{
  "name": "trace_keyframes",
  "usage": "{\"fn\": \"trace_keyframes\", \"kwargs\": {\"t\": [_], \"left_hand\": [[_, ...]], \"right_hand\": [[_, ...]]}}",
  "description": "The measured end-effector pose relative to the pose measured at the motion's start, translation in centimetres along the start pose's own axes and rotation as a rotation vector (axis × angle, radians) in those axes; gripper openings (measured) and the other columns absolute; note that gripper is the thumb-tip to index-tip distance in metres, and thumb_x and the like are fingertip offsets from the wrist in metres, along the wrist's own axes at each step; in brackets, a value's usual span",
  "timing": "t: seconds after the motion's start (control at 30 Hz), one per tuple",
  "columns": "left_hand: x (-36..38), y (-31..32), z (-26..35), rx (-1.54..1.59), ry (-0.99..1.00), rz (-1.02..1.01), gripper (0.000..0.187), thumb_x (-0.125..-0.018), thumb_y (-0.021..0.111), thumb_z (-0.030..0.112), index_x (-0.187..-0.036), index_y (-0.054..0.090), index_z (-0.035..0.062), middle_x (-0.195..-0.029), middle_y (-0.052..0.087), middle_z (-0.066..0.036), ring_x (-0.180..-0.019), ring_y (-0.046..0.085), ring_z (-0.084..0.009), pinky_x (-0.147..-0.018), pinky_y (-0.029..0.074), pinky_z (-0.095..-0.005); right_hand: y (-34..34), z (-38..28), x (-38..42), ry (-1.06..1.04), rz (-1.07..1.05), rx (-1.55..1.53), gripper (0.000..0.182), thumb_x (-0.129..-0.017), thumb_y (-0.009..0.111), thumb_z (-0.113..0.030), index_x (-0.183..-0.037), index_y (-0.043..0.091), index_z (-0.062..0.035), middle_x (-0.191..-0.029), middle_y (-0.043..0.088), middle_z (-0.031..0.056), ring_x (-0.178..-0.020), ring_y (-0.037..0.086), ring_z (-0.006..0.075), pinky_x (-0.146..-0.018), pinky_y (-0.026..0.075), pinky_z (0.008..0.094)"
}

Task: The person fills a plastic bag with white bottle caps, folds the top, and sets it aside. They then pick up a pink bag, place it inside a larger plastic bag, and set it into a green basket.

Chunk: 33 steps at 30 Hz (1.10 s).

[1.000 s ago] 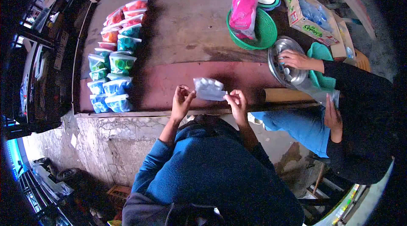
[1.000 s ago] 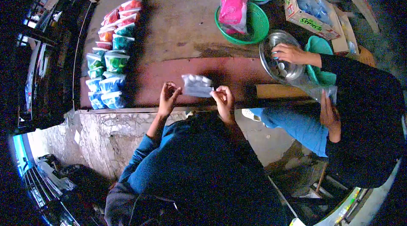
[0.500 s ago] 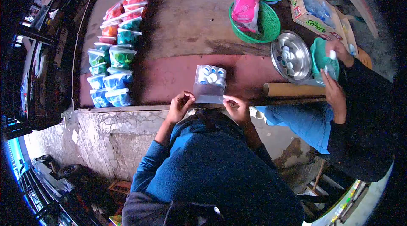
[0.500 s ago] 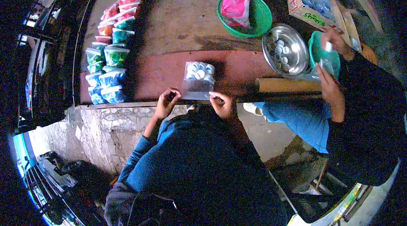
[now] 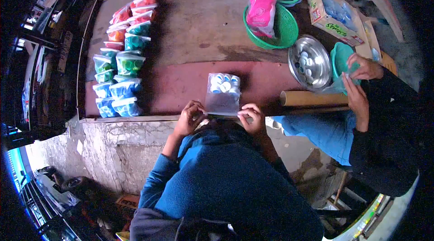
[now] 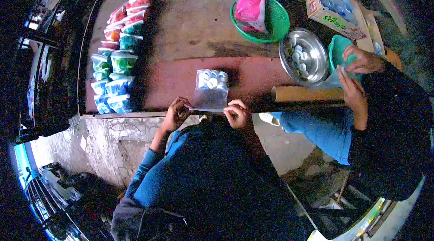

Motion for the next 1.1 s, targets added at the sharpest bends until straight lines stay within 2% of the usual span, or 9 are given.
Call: {"fn": "trace_keyframes", "kwargs": {"t": [0.13, 0.17, 0.27, 0.4, 0.5, 0.6, 0.7, 0.83, 1.1], "left_hand": [[-0.5, 0.1, -0.2, 0.096, 0.012, -0.033, 0.009, -0.069, 0.059, 0.004, -0.074, 0.053, -0.0001, -0.093, 0.048, -0.013, -0.092, 0.047, -0.0207, -0.076, 0.039, -0.0300], [-0.7, 0.0, 0.0, 0.055, 0.076, -0.018, 0.007, -0.071, 0.057, 0.003, -0.076, 0.052, 0.0002, -0.089, 0.050, -0.010, -0.085, 0.050, -0.0175, -0.073, 0.040, -0.0274], [-0.7, 0.5, -1.3, 0.378, -0.104, -0.030, 0.004, -0.075, 0.054, 0.002, -0.077, 0.051, 0.0002, -0.084, 0.052, -0.008, -0.078, 0.051, -0.0133, -0.069, 0.041, -0.0240], [-0.9, 0.9, -2.8, 0.293, -0.153, -0.062, 0.006, -0.077, 0.051, 0.002, -0.082, 0.048, 0.0010, -0.078, 0.052, -0.002, -0.073, 0.049, -0.0079, -0.066, 0.040, -0.0203], [-1.2, 0.9, -1.8, 0.410, -0.164, -0.016, 0.010, -0.078, 0.051, 0.002, -0.087, 0.047, 0.0027, -0.075, 0.048, 0.000, -0.070, 0.046, -0.0061, -0.064, 0.039, -0.0197], [-1.5, 0.5, -1.4, 0.419, -0.218, 0.016, 0.012, -0.078, 0.051, 0.003, -0.088, 0.046, 0.0039, -0.072, 0.045, 0.001, -0.067, 0.043, -0.0053, -0.061, 0.038, -0.0194], [-1.4, 0.7, -2.2, 0.461, -0.265, 0.051, 0.012, -0.077, 0.052, 0.003, -0.088, 0.045, 0.0042, -0.070, 0.043, 0.002, -0.065, 0.042, -0.0053, -0.059, 0.037, -0.0190], [-1.5, 1.2, -3.6, 0.394, -0.110, 0.032, 0.010, -0.077, 0.052, 0.004, -0.085, 0.046, 0.0035, -0.071, 0.045, 0.001, -0.065, 0.043, -0.0060, -0.059, 0.038, -0.0196], [-1.8, 0.3, -2.2, 0.131, -0.189, 0.038, 0.010, -0.075, 0.056, 0.008, -0.081, 0.054, 0.0002, -0.072, 0.057, -0.004, -0.068, 0.053, -0.0085, -0.061, 0.044, -0.0233]], "right_hand": [[0.3, 1.0, 0.4, 0.231, 0.014, -0.202, 0.008, -0.067, 0.059, -0.001, -0.073, 0.056, -0.0046, -0.074, 0.054, 0.0004, -0.061, 0.043, 0.0042, -0.050, 0.030, 0.0174], [0.3, 2.2, 1.0, 0.271, -0.032, -0.157, 0.004, -0.071, 0.057, -0.004, -0.075, 0.056, -0.0054, -0.072, 0.052, -0.0030, -0.058, 0.039, 0.0022, -0.048, 0.027, 0.0173], [0.7, 2.7, 1.0, 0.439, -0.029, -0.246, 0.003, -0.073, 0.056, -0.006, -0.075, 0.055, -0.0056, -0.071, 0.052, -0.0047, -0.057, 0.037, 0.0019, -0.049, 0.026, 0.0167], [0.3, 1.5, -0.5, 0.181, -0.018, -0.175, 0.006, -0.075, 0.055, -0.006, -0.080, 0.055, -0.0021, -0.074, 0.052, -0.0003, -0.061, 0.042, 0.0031, -0.053, 0.032, 0.0170], [0.3, 2.5, -0.3, 0.202, -0.049, -0.307, 0.009, -0.075, 0.055, -0.004, -0.083, 0.053, -0.0009, -0.079, 0.052, 0.0018, -0.066, 0.044, 0.0038, -0.057, 0.034, 0.0176], [0.4, 3.1, -0.1, 0.415, -0.099, -0.233, 0.011, -0.075, 0.053, -0.003, -0.086, 0.052, -0.0005, -0.081, 0.052, 0.0026, -0.069, 0.045, 0.0041, -0.060, 0.036, 0.0176], [0.4, 1.9, -1.0, 0.343, 0.024, -0.203, 0.011, -0.075, 0.054, -0.004, -0.086, 0.051, -0.0010, -0.075, 0.053, 0.0029, -0.068, 0.047, 0.0054, -0.061, 0.037, 0.0182], [0.2, 2.5, -0.8, 0.283, 0.064, -0.153, 0.011, -0.073, 0.055, -0.006, -0.081, 0.051, 0.0000, -0.076, 0.054, 0.0051, -0.066, 0.050, 0.0118, -0.059, 0.038, 0.0224], [0.5, 1.6, 0.0, 0.178, -0.065, -0.042, 0.015, -0.073, 0.056, -0.008, -0.086, 0.057, -0.0024, -0.073, 0.058, 0.0070, -0.067, 0.054, 0.0134, -0.058, 0.041, 0.0248]]}}
Point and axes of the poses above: each hand's wrist, its own x-axis away from the middle knuckle, its own y-axis out of the palm, z = x × y, the point moved 4 cm from there along -x, towards the middle knuckle
